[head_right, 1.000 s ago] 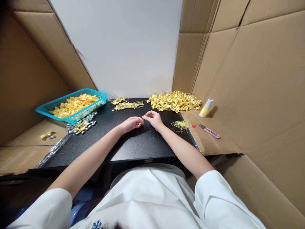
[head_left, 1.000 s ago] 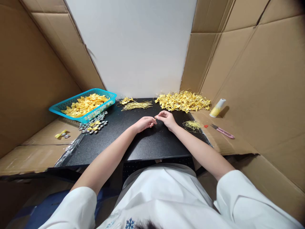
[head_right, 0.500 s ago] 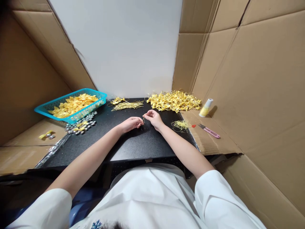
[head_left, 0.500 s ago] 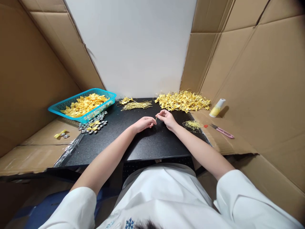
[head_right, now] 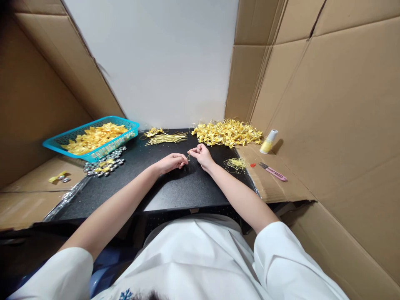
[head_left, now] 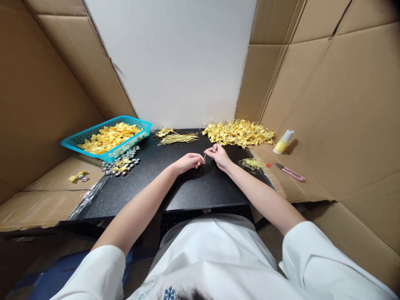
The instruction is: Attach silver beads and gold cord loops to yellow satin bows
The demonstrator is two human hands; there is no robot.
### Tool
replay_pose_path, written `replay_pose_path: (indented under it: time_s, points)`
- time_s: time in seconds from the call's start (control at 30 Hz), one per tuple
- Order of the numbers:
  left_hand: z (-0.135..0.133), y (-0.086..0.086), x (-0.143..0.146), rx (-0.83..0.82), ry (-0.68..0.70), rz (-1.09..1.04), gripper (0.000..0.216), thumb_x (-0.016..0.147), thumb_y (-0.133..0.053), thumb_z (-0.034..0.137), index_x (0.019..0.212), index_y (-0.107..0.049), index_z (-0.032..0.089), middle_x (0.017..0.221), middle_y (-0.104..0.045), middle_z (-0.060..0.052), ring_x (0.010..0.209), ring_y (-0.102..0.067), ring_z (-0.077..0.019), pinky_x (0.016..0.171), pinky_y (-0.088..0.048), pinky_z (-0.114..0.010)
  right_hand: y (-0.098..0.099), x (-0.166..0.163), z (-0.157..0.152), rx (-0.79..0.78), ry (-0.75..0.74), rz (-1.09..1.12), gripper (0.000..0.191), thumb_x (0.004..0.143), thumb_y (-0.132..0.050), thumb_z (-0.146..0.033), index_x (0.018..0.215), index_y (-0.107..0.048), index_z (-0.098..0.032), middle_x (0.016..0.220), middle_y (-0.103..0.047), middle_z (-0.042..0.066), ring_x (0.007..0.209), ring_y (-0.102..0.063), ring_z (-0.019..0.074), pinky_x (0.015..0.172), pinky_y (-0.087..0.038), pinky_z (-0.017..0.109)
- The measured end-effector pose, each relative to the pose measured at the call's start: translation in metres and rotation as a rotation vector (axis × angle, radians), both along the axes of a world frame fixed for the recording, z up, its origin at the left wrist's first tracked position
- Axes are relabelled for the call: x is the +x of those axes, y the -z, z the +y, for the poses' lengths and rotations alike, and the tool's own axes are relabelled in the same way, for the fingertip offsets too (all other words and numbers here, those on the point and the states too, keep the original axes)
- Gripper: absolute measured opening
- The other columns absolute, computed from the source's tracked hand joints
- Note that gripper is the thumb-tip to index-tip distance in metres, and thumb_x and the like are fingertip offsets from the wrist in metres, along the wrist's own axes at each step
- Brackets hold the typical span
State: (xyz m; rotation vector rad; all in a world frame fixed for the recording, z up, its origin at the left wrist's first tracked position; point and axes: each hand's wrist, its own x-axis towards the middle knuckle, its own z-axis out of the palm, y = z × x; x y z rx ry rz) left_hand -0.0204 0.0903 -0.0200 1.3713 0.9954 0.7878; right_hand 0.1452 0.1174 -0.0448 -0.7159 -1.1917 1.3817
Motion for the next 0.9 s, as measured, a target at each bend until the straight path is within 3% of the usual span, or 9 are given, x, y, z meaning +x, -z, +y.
replay_pose_path:
  time_s: [0.23,0.47,0.7,0.9]
  points:
    - [0.002,0.003,0.000,0.079,0.020,0.062,0.012,0.063,-0.062,0.025,0.063,-0.066,0.013,0.058,-0.056,0.002,0.053,-0.046,-0.0064,0.052,-0.038,-0.018,0.000,-0.002,-0.002,0.006,0.018,0.005,0.059,0.057,-0.081,-0.027,0.075,-0.024,-0.025,0.066,-0.063,-0.009,0.077,-0.065,0.0132,0.079,-0.046,0.028]
    - [0.000,0.004,-0.003,0.240,0.026,0.183,0.024,0.066,-0.067,0.036,0.069,-0.067,0.012,0.068,-0.064,-0.004,0.060,-0.055,-0.0101,0.058,-0.046,-0.023,-0.003,0.000,-0.003,-0.024,0.032,-0.011,0.057,0.058,-0.079,-0.029,0.075,-0.025,-0.024,0.068,-0.064,-0.007,0.076,-0.063,0.0128,0.068,-0.042,0.023]
    - [0.007,0.010,-0.014,0.675,-0.288,0.327,0.015,0.074,-0.063,0.021,0.087,-0.066,0.014,0.084,-0.063,-0.003,0.067,-0.052,-0.0117,0.068,-0.046,-0.027,-0.009,0.004,-0.005,-0.056,0.034,-0.026,0.051,0.059,-0.076,-0.028,0.075,-0.028,-0.023,0.072,-0.064,-0.005,0.077,-0.060,0.0121,0.058,-0.034,0.019]
    - [0.003,0.008,-0.013,0.985,-0.242,0.369,0.022,0.074,-0.073,0.021,0.096,-0.072,0.021,0.095,-0.063,-0.004,0.083,-0.056,-0.0152,0.075,-0.046,-0.028,-0.010,0.002,-0.007,-0.066,0.035,-0.052,0.050,0.059,-0.076,-0.029,0.074,-0.029,-0.023,0.071,-0.062,-0.005,0.076,-0.058,0.0120,0.056,-0.033,0.019]
